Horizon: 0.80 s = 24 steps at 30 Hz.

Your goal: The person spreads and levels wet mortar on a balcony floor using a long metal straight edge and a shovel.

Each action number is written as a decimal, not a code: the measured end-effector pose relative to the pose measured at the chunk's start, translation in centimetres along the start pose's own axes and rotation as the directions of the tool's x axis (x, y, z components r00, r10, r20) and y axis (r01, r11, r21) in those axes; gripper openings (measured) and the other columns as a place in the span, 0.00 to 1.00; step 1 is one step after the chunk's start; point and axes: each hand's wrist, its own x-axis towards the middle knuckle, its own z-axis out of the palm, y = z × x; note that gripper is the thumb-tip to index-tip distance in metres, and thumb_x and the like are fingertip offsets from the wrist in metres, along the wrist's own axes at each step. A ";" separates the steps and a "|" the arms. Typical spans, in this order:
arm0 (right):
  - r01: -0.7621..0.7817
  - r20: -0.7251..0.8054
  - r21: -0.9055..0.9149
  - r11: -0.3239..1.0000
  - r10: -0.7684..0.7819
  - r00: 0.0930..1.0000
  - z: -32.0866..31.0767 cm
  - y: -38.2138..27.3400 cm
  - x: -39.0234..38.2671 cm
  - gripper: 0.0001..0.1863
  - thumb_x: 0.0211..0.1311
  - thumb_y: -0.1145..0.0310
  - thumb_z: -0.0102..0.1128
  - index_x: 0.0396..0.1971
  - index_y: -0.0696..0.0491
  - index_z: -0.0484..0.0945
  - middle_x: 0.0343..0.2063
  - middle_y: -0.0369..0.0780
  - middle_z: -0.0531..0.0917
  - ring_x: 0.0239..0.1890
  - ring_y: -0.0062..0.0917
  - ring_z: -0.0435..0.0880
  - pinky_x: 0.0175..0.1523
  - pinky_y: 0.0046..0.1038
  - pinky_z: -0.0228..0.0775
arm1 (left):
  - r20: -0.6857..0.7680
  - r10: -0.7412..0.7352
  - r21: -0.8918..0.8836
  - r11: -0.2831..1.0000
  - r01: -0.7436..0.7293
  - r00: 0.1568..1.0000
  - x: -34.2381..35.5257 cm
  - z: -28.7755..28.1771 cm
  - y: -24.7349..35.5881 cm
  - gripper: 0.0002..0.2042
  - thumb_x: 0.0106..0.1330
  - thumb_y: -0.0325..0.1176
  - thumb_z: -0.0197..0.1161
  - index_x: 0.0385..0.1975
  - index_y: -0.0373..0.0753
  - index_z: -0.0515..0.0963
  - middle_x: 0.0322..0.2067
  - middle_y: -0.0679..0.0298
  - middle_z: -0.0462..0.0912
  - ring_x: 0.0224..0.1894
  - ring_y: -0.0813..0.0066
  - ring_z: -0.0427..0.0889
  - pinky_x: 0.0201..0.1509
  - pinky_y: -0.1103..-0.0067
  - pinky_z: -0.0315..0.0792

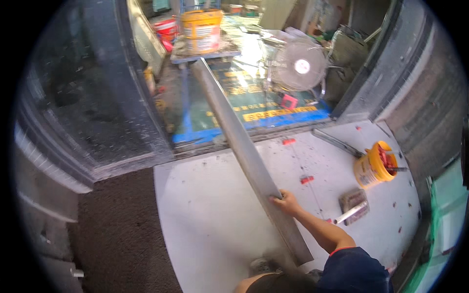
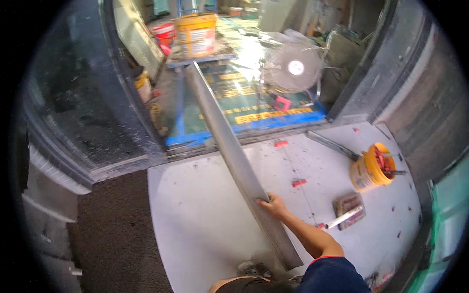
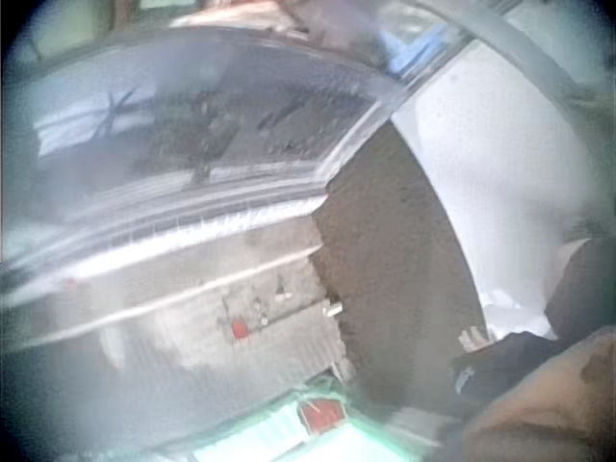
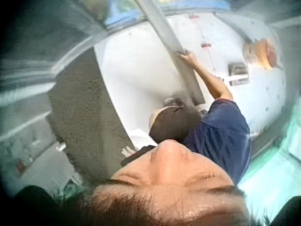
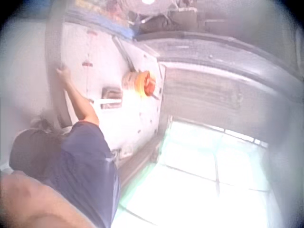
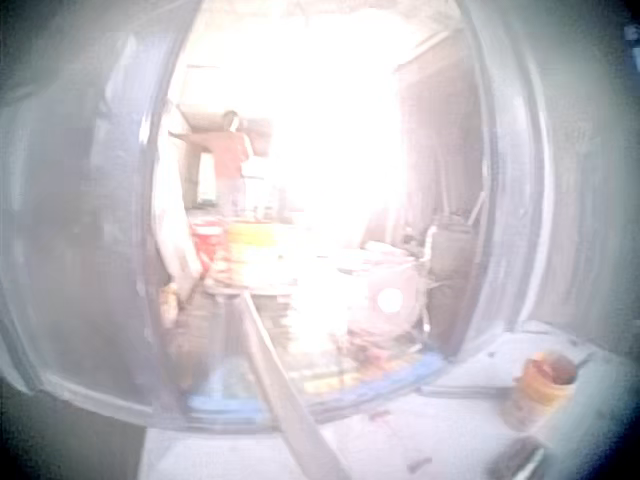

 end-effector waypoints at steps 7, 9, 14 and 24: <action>-0.160 -0.161 -0.124 0.979 0.139 0.977 -9.7 3.1 -7.8 0.27 0.55 0.48 0.69 0.43 0.58 0.83 0.32 0.43 0.87 0.34 0.26 0.82 0.43 0.31 0.73 | 0.162 0.173 0.324 0.921 -0.218 0.971 12.5 -2.3 0.5 0.31 0.69 0.46 0.60 0.67 0.35 0.63 0.70 0.49 0.54 0.73 0.51 0.52 0.74 0.56 0.51; -0.201 -0.172 -0.284 0.938 0.156 0.973 -13.2 5.0 -9.7 0.28 0.54 0.46 0.68 0.42 0.58 0.83 0.31 0.46 0.86 0.34 0.29 0.84 0.44 0.32 0.74 | 0.193 0.285 0.266 0.906 -0.330 0.939 18.3 -1.3 1.4 0.30 0.70 0.45 0.60 0.66 0.35 0.64 0.70 0.48 0.55 0.72 0.48 0.53 0.74 0.57 0.52; -0.177 -0.249 -0.262 0.949 0.110 0.962 -15.4 7.7 -14.5 0.28 0.53 0.46 0.69 0.38 0.59 0.84 0.28 0.46 0.86 0.31 0.30 0.83 0.40 0.33 0.74 | 0.167 0.633 0.129 0.746 -0.653 0.756 28.7 1.5 10.5 0.29 0.67 0.43 0.63 0.63 0.31 0.66 0.67 0.43 0.59 0.70 0.40 0.55 0.72 0.55 0.54; -0.364 -0.222 -0.220 0.905 0.317 0.922 -18.9 9.5 -18.1 0.35 0.54 0.33 0.62 0.35 0.56 0.85 0.23 0.43 0.83 0.27 0.29 0.80 0.34 0.35 0.71 | 0.382 0.781 -0.184 0.587 -0.788 0.493 25.7 6.9 18.2 0.29 0.66 0.45 0.63 0.58 0.28 0.70 0.65 0.36 0.59 0.69 0.34 0.54 0.71 0.51 0.53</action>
